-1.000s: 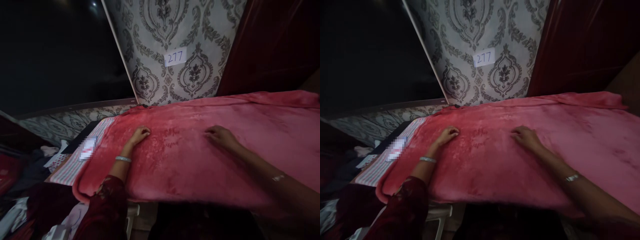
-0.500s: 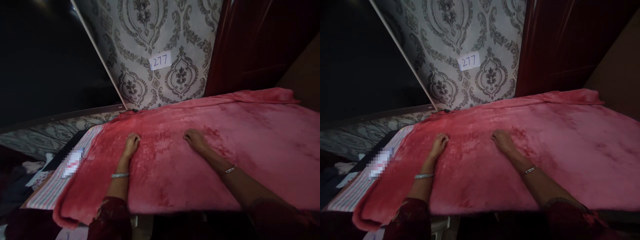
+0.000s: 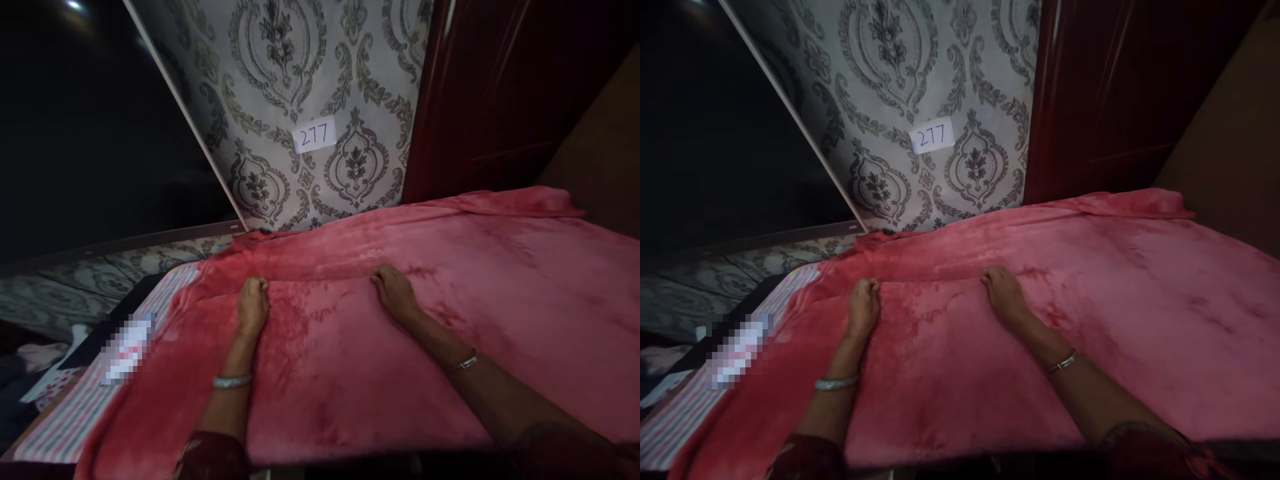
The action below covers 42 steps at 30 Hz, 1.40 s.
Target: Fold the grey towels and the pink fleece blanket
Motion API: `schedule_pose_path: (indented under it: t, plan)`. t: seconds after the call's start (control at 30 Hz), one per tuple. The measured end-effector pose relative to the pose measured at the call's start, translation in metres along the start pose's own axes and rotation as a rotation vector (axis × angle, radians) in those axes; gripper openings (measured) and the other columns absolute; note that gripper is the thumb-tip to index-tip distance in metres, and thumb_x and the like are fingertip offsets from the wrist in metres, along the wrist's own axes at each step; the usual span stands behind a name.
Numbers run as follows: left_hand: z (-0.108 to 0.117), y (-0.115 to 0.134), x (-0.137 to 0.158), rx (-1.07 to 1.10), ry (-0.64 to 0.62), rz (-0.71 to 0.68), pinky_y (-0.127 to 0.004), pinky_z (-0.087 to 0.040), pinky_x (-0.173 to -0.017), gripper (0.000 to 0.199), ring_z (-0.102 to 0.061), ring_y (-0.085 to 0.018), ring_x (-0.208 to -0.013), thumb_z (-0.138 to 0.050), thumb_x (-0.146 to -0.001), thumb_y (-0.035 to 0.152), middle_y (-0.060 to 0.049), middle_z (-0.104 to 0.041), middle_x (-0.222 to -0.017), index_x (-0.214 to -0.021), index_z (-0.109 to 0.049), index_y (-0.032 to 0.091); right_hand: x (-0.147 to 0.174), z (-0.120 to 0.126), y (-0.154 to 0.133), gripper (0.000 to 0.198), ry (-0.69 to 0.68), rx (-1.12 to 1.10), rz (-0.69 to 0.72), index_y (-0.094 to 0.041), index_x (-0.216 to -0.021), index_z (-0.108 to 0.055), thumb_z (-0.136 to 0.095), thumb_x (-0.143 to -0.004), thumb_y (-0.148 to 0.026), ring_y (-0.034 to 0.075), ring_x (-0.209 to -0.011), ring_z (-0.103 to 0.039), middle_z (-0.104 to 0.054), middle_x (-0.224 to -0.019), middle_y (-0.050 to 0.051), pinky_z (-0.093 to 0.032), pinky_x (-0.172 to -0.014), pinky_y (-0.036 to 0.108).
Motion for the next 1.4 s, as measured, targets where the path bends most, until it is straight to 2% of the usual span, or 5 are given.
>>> schedule_pose_path:
  t: [0.23,0.53,0.73,1.0,1.4]
  plan:
    - [-0.004,-0.002,0.001,-0.090,-0.041,-0.022,-0.035,-0.051,-0.075,0.014,-0.065,-0.024,-0.079,-0.043,-0.091,0.024,-0.009,-0.066,-0.080,-0.081,-0.053,0.024,0.002,-0.006,0.001,0.023,-0.163,0.058,-0.011,-0.022,-0.088,-0.060,-0.040,-0.100,-0.025,0.019,-0.076,-0.063,-0.070,-0.085,0.006,-0.042,-0.068,0.029]
    - [0.004,0.009,0.008,-0.072,-0.244,-0.142,-0.034,-0.050,-0.078,0.021,-0.066,-0.023,-0.084,-0.053,-0.092,0.043,-0.007,-0.069,-0.087,-0.088,-0.061,0.024,0.002,0.010,0.000,0.044,-0.102,0.016,0.075,-0.022,-0.070,-0.056,-0.036,-0.102,-0.044,0.018,-0.061,-0.056,-0.063,-0.066,0.005,-0.035,-0.059,0.028]
    - [0.005,0.012,0.014,-0.112,-0.330,-0.197,-0.033,-0.047,-0.075,0.036,-0.062,-0.023,-0.082,-0.059,-0.090,0.056,-0.007,-0.064,-0.081,-0.076,-0.059,0.023,0.009,0.019,-0.005,0.046,-0.264,-0.030,0.256,-0.020,-0.082,-0.061,-0.047,-0.095,-0.061,0.019,-0.069,-0.058,-0.065,-0.077,0.007,-0.037,-0.064,0.029]
    - [0.002,0.009,0.012,-0.074,-0.369,-0.209,-0.035,-0.048,-0.085,0.024,-0.060,-0.023,-0.091,-0.059,-0.094,0.043,-0.008,-0.064,-0.091,-0.084,-0.064,0.022,0.013,0.017,-0.005,0.043,-0.236,0.115,0.260,-0.020,-0.075,-0.062,-0.041,-0.102,-0.046,0.020,-0.072,-0.058,-0.063,-0.075,0.008,-0.038,-0.065,0.031]
    - [0.043,-0.038,0.017,-0.197,-0.292,0.131,-0.040,-0.048,-0.089,0.009,-0.063,-0.027,-0.093,-0.059,-0.083,0.015,-0.011,-0.070,-0.092,-0.078,-0.064,0.021,0.019,0.013,-0.001,0.038,-0.226,0.038,0.230,-0.021,-0.080,-0.068,-0.048,-0.098,-0.049,0.022,-0.076,-0.061,-0.066,-0.080,0.008,-0.045,-0.070,0.034]
Point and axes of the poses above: each hand's wrist, its own x-axis away from the middle knuckle, its own z-axis out of the back of the hand, y = z × x, the point moved 1 cm from there along -x, towards the middle knuckle
